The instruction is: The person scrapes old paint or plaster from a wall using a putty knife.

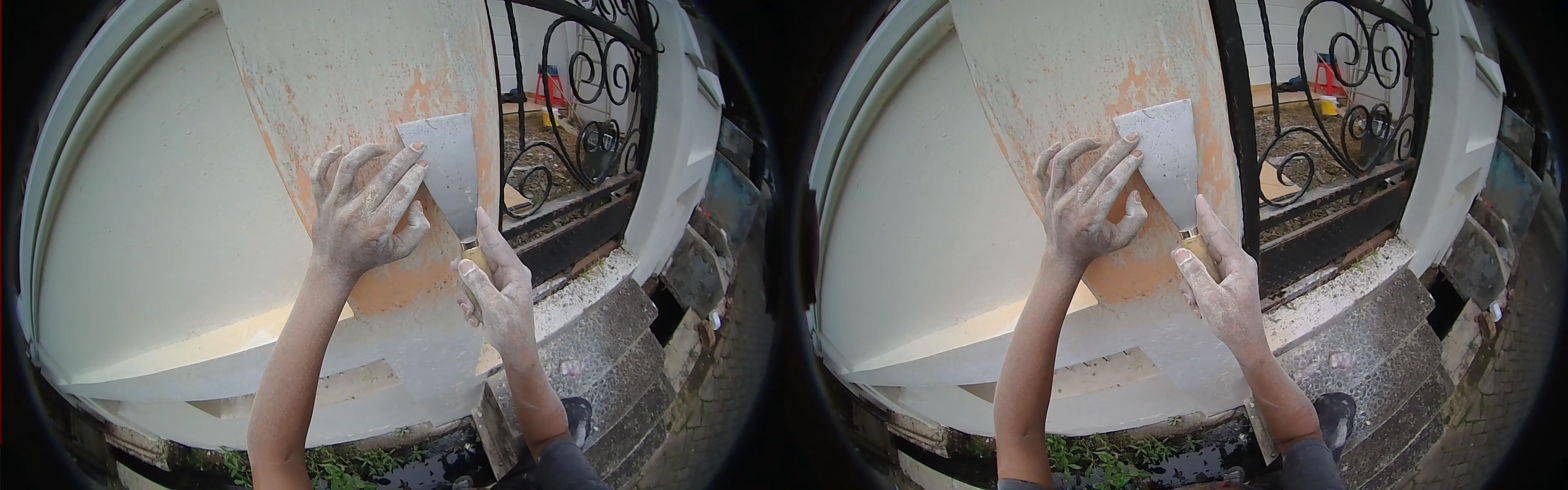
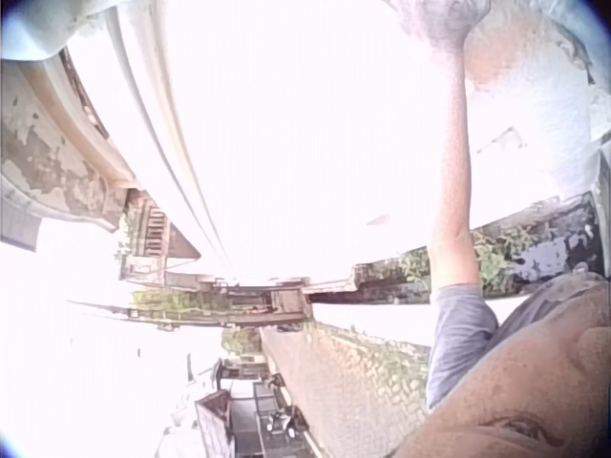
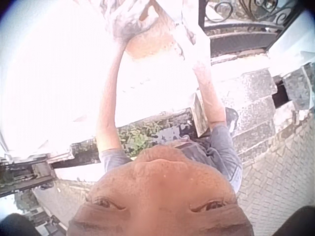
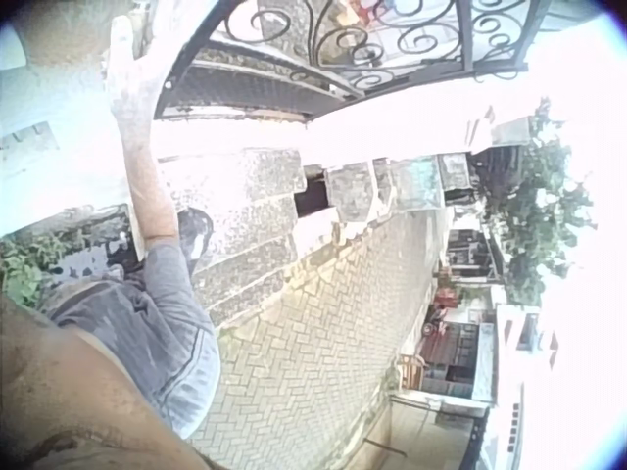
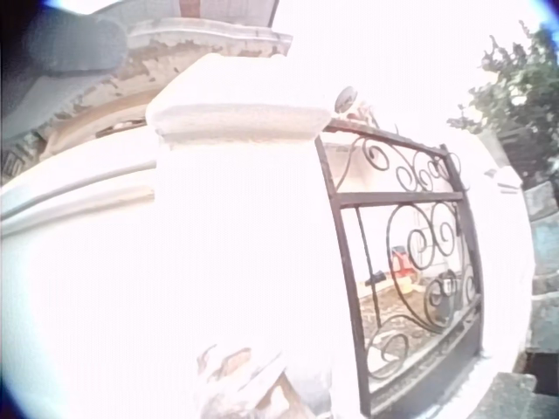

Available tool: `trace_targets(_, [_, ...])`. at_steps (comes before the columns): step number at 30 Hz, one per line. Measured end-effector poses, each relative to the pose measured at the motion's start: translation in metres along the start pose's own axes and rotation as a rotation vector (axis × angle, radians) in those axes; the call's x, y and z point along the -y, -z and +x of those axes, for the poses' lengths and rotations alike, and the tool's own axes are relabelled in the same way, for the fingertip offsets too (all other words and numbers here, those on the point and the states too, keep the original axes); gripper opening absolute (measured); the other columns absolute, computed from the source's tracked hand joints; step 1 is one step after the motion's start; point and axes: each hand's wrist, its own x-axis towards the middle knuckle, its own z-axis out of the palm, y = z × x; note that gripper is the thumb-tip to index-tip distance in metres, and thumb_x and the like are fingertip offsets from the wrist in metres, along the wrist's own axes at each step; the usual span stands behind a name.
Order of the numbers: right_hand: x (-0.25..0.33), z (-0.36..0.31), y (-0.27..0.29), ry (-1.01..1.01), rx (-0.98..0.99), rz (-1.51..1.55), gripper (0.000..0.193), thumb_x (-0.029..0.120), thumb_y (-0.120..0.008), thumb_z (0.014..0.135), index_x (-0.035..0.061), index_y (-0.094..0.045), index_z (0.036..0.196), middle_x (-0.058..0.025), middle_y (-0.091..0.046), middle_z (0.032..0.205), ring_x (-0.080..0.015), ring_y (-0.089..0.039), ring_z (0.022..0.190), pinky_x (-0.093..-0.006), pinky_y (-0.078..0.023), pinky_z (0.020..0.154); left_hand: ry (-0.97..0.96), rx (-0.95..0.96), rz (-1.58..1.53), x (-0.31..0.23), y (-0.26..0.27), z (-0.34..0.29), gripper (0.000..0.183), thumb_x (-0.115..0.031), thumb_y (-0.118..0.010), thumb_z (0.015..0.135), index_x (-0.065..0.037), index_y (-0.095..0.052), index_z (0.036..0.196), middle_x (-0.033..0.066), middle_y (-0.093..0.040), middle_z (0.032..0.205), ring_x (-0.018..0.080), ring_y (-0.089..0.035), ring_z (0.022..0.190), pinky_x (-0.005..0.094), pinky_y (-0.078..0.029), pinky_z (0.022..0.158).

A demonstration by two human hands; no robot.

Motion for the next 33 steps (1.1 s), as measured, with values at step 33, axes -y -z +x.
trace_targets(33, [0.003,-0.005,0.003,-0.045,-0.001,-0.027,0.057,0.000,-0.054,0.086,0.0029,-0.032,0.138,-0.0025,-0.058,0.083,-0.0001,-0.042,0.052,-0.0163,-0.037,0.043,0.001,-0.011,-0.045,0.000,0.004,0.006,0.029,-0.018,-0.062,0.063,-0.020,-0.069,0.092,-0.0114,-0.065,0.108,0.0147,-0.053,0.095,0.0354,-0.032,0.095])
